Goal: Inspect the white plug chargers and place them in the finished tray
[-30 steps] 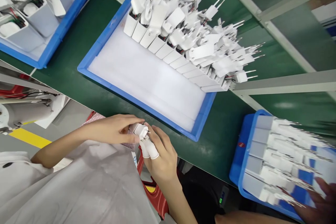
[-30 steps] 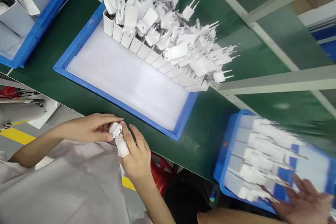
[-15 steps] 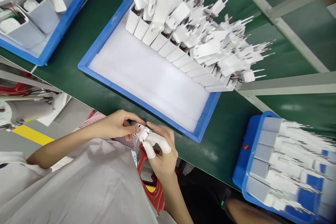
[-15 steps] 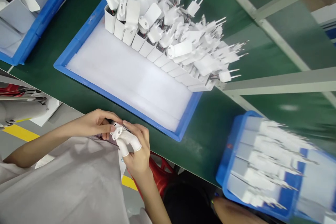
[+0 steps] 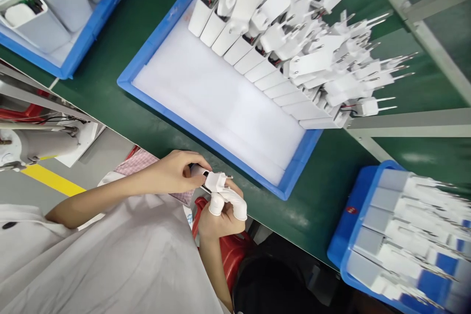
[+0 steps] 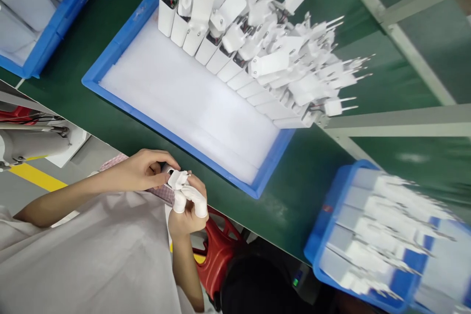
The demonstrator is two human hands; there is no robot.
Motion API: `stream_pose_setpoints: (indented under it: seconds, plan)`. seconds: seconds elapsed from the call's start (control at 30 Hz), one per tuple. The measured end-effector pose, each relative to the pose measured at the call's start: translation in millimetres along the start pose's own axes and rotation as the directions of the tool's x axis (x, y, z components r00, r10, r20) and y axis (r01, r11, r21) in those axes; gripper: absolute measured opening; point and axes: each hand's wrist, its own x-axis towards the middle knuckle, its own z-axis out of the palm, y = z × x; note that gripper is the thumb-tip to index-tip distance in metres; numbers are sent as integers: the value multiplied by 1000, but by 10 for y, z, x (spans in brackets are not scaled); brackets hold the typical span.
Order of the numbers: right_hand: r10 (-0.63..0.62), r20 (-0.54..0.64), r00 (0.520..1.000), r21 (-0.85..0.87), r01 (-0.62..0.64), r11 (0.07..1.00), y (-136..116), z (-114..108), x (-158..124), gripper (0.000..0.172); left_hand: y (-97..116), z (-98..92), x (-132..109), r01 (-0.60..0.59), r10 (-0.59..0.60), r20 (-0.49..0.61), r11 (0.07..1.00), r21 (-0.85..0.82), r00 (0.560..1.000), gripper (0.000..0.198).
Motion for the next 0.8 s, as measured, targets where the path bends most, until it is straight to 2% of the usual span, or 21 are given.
stream_pose_setpoints:
  seconds: [0.1,0.17,0.23,0.3,0.37,0.53,0.67,0.8]
  plan:
    - [19,-30,999,34,-18,999,-28,38,-37,17,-9,39,-17,-32,33,-7,999,16,999,17]
    - [-7,19,1000,34,7,999,-3,-17,-7,17,-41,75,-30,-80,83,-44,995,59,996,16]
    - [-84,116,990,12,83,996,48,-122,64,21,-76,108,-38,-132,144,-90,983,131,985,16]
    - [-194,241,951,-21,205,978,96,-244,161,27,-97,125,-38,-151,170,-95,972,178,981,18]
    - [-261,355,898,-46,295,954,117,-349,261,32,-103,123,-28,-144,155,-56,977,154,986,19]
    - [-217,513,831,-39,275,961,56,-473,414,44,-126,96,-5,-145,146,-21,989,16,989,26]
    - [-199,610,767,-57,292,955,3,-516,483,54,-139,90,-22,-110,111,12,988,-106,994,43]
    - [-258,674,693,-19,365,931,-9,-549,556,64,-98,75,-36,-97,98,20,994,-42,995,37]
